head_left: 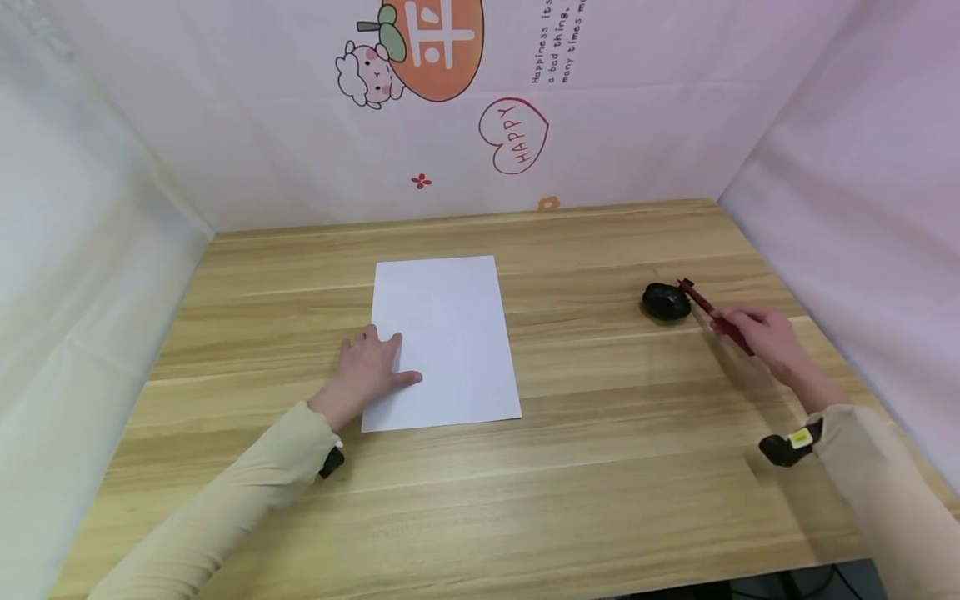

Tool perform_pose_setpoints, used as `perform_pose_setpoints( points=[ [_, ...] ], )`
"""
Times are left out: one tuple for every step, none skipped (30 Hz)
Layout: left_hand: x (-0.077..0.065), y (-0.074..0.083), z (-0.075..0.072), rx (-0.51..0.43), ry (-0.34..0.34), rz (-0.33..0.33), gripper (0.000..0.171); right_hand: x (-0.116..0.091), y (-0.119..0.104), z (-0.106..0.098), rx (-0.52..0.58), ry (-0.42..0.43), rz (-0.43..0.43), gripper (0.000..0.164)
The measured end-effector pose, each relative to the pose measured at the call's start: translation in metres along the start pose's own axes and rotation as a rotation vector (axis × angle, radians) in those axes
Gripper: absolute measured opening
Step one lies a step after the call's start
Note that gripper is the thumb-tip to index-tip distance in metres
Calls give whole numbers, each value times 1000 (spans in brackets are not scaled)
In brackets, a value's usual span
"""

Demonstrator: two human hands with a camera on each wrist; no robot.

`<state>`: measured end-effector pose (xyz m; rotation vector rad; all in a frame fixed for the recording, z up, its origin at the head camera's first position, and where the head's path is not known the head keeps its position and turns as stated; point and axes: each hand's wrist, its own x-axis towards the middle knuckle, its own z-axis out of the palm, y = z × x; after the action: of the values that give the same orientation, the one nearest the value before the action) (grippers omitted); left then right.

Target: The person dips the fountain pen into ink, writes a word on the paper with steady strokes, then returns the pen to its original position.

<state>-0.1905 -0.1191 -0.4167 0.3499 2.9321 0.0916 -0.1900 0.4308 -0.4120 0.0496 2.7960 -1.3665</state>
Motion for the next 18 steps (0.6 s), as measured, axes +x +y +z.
perform_pose_setpoints(
  points=[
    [0, -1, -1, 0, -3, 5, 76, 0, -1, -2, 132, -25, 8, 34],
    [1, -2, -1, 0, -7, 10, 75, 0, -2, -4, 280, -60, 4, 33],
    [1, -3, -1, -2, -9, 14, 74, 1, -2, -6, 444, -109, -5, 34],
    [1, -4, -2, -4, -12, 16, 73, 1, -3, -8, 579, -152, -11, 36],
    [1, -4, -2, -1, -12, 21, 72, 1, -4, -10, 705, -200, -26, 40],
    [2, -5, -3, 1, -11, 24, 71, 2, -5, -12, 819, -249, -35, 43],
    [1, -6, -3, 4, -10, 29, 71, 2, -6, -13, 946, -305, -32, 45],
    [2, -6, -3, 10, -8, 34, 70, 2, -7, -15, 1039, -357, -39, 47],
    [2, -7, -4, 13, -6, 39, 70, 2, -7, -16, 1113, -394, -42, 48],
    [2, -7, -3, 18, -4, 45, 70, 2, -8, -17, 1159, -413, -41, 47],
    [3, -8, -3, 27, 0, 54, 69, 2, -8, -17, 1202, -435, -45, 45],
    [3, -9, -3, 29, 4, 63, 68, 2, -9, -18, 1235, -447, -45, 42],
    [3, -10, -2, 34, 9, 73, 66, 2, -9, -18, 1262, -454, -48, 38],
    [3, -11, -2, 36, 17, 82, 64, 2, -9, -18, 1284, -462, -58, 36],
    [3, -12, -2, 37, 28, 92, 61, 1, -10, -18, 1300, -469, -65, 34],
    [3, -13, -1, 42, 41, 104, 58, 2, -10, -17, 1310, -479, -75, 34],
    [3, -14, -1, 48, 57, 117, 54, 1, -11, -17, 1319, -493, -94, 34],
    [3, -15, -1, 52, 72, 129, 50, 1, -11, -16, 1320, -505, -111, 35]
  ],
)
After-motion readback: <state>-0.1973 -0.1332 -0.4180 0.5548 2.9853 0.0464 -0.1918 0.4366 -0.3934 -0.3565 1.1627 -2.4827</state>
